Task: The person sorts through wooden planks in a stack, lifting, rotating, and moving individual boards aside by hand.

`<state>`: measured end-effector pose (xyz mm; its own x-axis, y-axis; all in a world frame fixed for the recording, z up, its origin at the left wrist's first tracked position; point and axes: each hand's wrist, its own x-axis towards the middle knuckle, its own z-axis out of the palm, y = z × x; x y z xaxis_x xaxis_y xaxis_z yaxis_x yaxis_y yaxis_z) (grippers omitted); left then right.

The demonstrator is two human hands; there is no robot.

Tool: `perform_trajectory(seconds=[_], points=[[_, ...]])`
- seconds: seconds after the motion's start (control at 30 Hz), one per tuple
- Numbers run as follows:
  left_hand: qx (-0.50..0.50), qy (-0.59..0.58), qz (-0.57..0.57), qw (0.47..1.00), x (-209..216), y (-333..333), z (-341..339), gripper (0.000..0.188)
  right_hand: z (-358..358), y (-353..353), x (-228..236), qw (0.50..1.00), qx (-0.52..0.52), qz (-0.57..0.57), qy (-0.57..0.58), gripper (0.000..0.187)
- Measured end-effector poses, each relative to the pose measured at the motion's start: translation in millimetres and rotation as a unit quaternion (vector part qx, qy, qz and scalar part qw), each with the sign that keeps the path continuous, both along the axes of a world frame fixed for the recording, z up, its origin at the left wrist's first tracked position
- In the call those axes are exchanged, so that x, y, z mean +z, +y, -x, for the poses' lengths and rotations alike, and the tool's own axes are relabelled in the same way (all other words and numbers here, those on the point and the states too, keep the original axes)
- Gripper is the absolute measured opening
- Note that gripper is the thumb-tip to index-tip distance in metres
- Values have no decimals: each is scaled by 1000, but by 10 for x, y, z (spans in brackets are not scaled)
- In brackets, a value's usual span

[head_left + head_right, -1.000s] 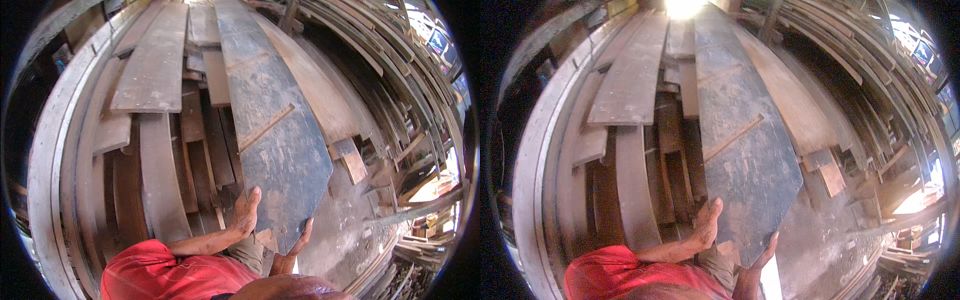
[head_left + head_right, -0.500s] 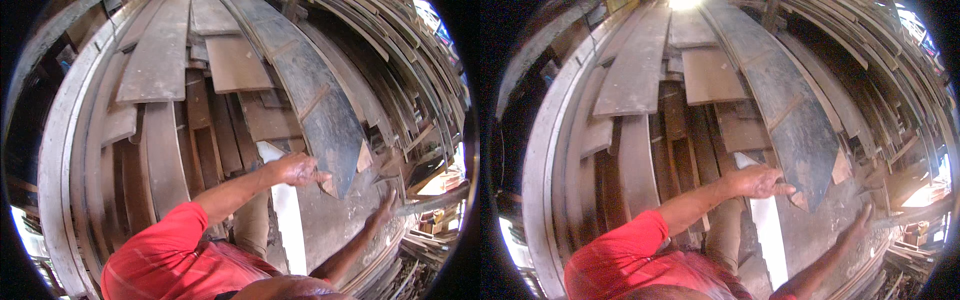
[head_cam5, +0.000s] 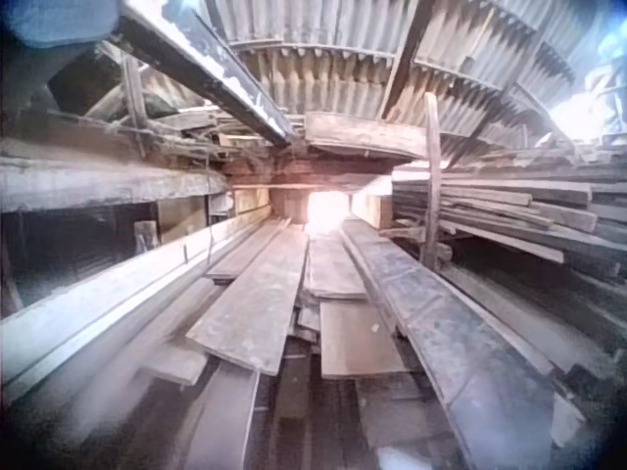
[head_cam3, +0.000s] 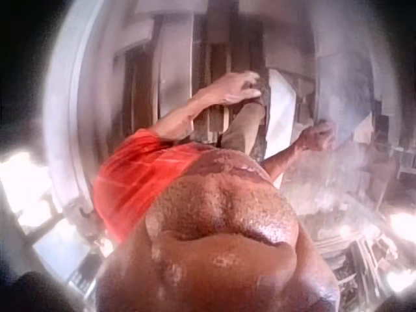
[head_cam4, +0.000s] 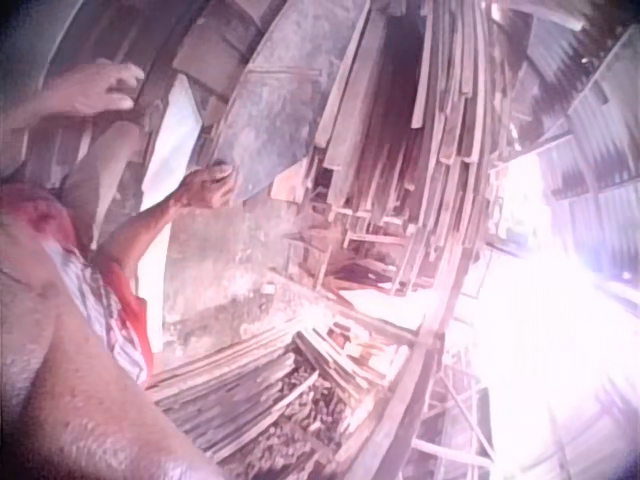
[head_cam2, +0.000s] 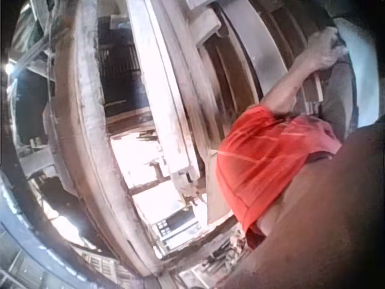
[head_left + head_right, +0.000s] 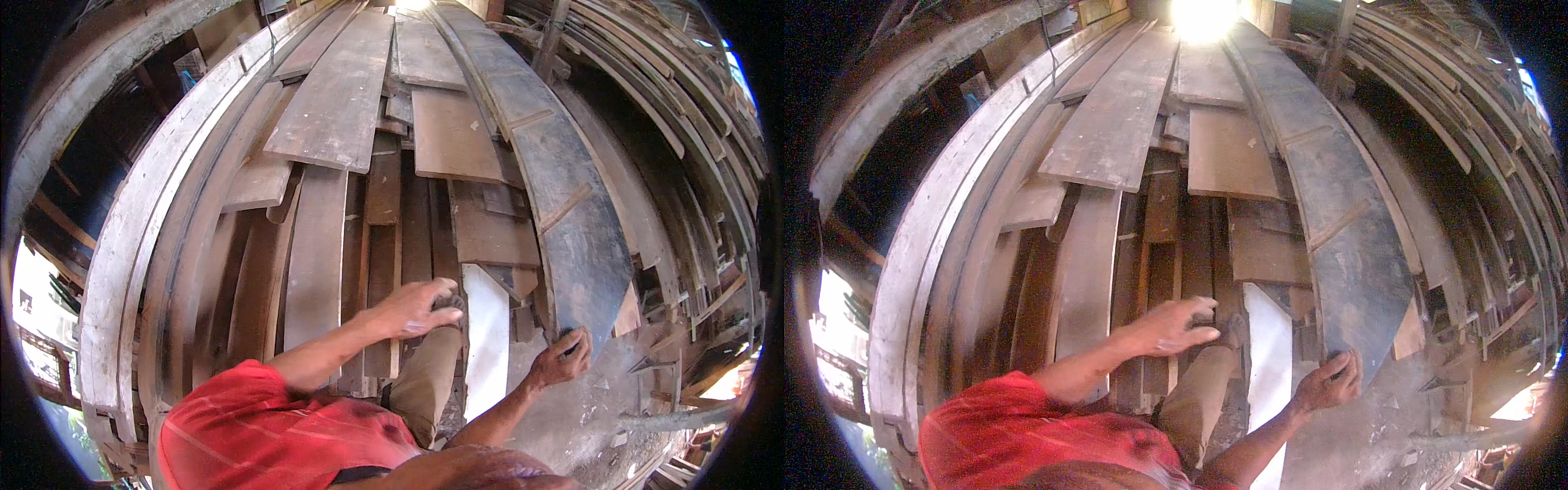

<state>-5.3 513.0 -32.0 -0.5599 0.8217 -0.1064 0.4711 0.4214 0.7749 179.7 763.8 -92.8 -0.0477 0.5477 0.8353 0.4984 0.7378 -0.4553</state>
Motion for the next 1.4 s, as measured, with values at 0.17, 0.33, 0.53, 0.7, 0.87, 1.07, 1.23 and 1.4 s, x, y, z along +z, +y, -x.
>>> perform_trajectory(seconds=[0.17, 0.33, 0.53, 0.7, 0.87, 1.07, 1.23, 1.4], points=[[207, 241, 73, 945, -83, -699, 514, 66, 95, 71, -69, 994, -102, -41, -1, 25], [328, 279, 288, 855, -400, -1338, 884, 86, 48, 231, -78, 991, -75, -61, 88, 32], [302, 121, 247, 913, -968, -1680, 960, 97, -48, 440, -77, 992, -79, -86, 43, 31], [279, 126, 352, 884, -904, -1428, 957, 93, -171, 338, -78, 990, -16, 106, 94, 29], [297, 150, 385, 861, -844, -1435, 969, 111, -19, 546, -114, 958, -207, 9, -201, 17], [274, 195, 339, 879, -945, -1347, 1110, 112, -375, 766, -376, 974, -168, -69, -134, 17], [279, 197, 374, 863, -905, -1354, 1050, 107, -426, 995, -333, 997, -57, -53, -6, 23], [283, 188, 386, 857, -893, -1395, 1020, 107, -321, 1016, -239, 984, -92, -145, -53, 9]])
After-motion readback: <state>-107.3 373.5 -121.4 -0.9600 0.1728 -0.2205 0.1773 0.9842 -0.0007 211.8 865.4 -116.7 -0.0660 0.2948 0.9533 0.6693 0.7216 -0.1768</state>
